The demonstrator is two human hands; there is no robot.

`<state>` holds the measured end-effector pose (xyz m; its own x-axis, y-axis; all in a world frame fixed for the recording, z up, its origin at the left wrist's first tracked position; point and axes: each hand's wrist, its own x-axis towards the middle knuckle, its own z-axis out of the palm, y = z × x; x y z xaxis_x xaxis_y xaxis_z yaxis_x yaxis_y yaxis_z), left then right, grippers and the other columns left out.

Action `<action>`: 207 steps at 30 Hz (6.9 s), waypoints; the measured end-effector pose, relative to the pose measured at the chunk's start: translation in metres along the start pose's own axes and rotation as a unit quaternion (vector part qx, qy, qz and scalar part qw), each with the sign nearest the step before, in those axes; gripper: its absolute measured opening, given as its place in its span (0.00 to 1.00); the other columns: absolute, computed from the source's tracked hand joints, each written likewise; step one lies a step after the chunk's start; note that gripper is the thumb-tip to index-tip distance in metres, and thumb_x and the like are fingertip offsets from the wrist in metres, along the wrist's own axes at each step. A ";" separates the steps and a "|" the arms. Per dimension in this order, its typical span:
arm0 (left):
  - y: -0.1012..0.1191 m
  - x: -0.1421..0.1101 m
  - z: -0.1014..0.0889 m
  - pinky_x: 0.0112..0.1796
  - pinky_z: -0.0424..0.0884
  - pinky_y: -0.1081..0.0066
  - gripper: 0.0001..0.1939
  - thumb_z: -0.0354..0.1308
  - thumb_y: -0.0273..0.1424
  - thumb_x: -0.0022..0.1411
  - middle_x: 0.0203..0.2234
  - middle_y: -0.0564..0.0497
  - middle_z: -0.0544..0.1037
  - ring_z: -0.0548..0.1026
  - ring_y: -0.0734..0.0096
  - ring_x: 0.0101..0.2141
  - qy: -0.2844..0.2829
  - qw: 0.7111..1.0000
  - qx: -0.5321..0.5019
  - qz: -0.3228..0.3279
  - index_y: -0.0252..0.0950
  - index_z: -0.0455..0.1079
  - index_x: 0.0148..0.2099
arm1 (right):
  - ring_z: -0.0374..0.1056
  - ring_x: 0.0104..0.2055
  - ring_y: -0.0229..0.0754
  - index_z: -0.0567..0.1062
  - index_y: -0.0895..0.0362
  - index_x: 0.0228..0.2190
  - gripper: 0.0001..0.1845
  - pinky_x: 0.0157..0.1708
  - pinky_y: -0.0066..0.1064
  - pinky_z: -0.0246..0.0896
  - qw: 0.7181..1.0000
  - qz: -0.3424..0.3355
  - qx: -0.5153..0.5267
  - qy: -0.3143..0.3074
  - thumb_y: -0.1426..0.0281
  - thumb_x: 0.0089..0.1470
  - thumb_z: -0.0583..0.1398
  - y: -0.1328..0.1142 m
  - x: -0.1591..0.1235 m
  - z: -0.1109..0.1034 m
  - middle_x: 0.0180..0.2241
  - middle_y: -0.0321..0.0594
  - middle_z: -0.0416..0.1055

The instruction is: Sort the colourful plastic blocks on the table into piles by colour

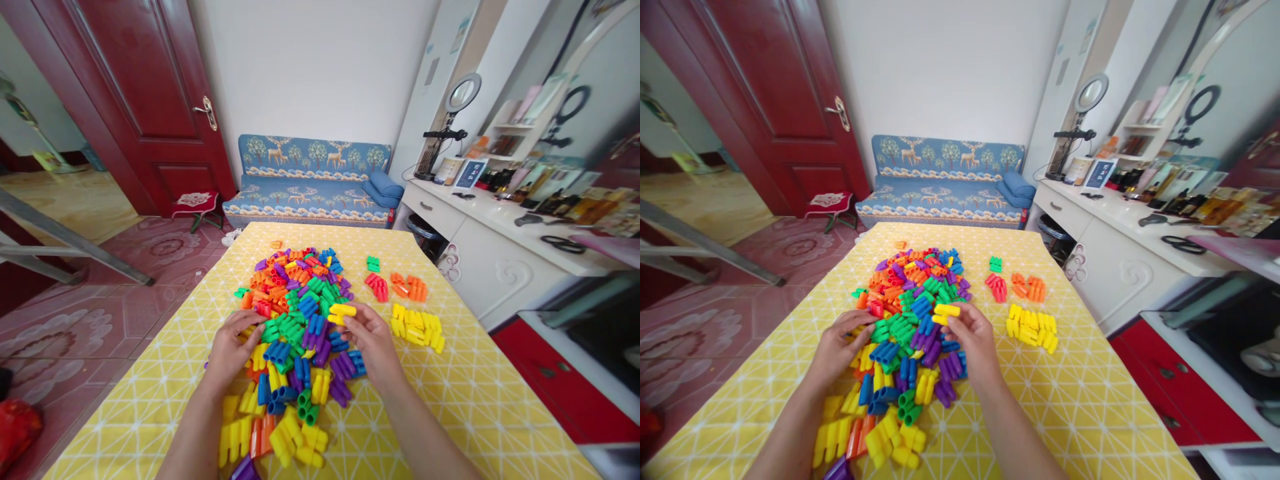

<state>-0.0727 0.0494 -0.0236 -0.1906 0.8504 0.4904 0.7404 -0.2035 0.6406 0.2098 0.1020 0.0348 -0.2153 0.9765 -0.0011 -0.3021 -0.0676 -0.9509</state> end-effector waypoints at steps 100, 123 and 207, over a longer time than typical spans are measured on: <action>0.004 0.000 -0.001 0.48 0.70 0.58 0.11 0.58 0.37 0.61 0.40 0.46 0.79 0.75 0.61 0.43 0.019 1.000 0.001 0.009 0.39 0.77 0.43 | 0.60 0.45 0.43 0.74 0.50 0.42 0.11 0.38 0.34 0.52 0.646 -0.287 -0.632 -0.319 0.74 0.62 0.54 0.031 -0.036 0.066 0.42 0.39 0.65; 0.002 -0.001 0.000 0.49 0.70 0.57 0.11 0.58 0.38 0.61 0.40 0.45 0.79 0.75 0.60 0.44 0.014 1.000 0.001 0.002 0.39 0.78 0.41 | 0.69 0.27 0.45 0.72 0.53 0.27 0.18 0.23 0.31 0.52 0.703 -0.004 -0.702 0.118 0.51 0.50 0.58 0.006 -0.026 -0.109 0.26 0.39 0.72; 0.002 0.000 0.000 0.49 0.70 0.57 0.12 0.58 0.39 0.60 0.39 0.45 0.79 0.75 0.59 0.43 0.015 1.000 -0.001 -0.001 0.38 0.78 0.40 | 0.69 0.29 0.42 0.74 0.55 0.42 0.20 0.30 0.34 0.63 0.775 -0.026 -0.630 0.037 0.60 0.48 0.59 0.008 -0.037 -0.160 0.40 0.43 0.73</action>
<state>-0.0710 0.0487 -0.0223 -0.2113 0.8358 0.5067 0.7383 -0.2033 0.6431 0.3640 0.0980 -0.0220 -0.1641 0.9837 0.0736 0.8492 0.1789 -0.4969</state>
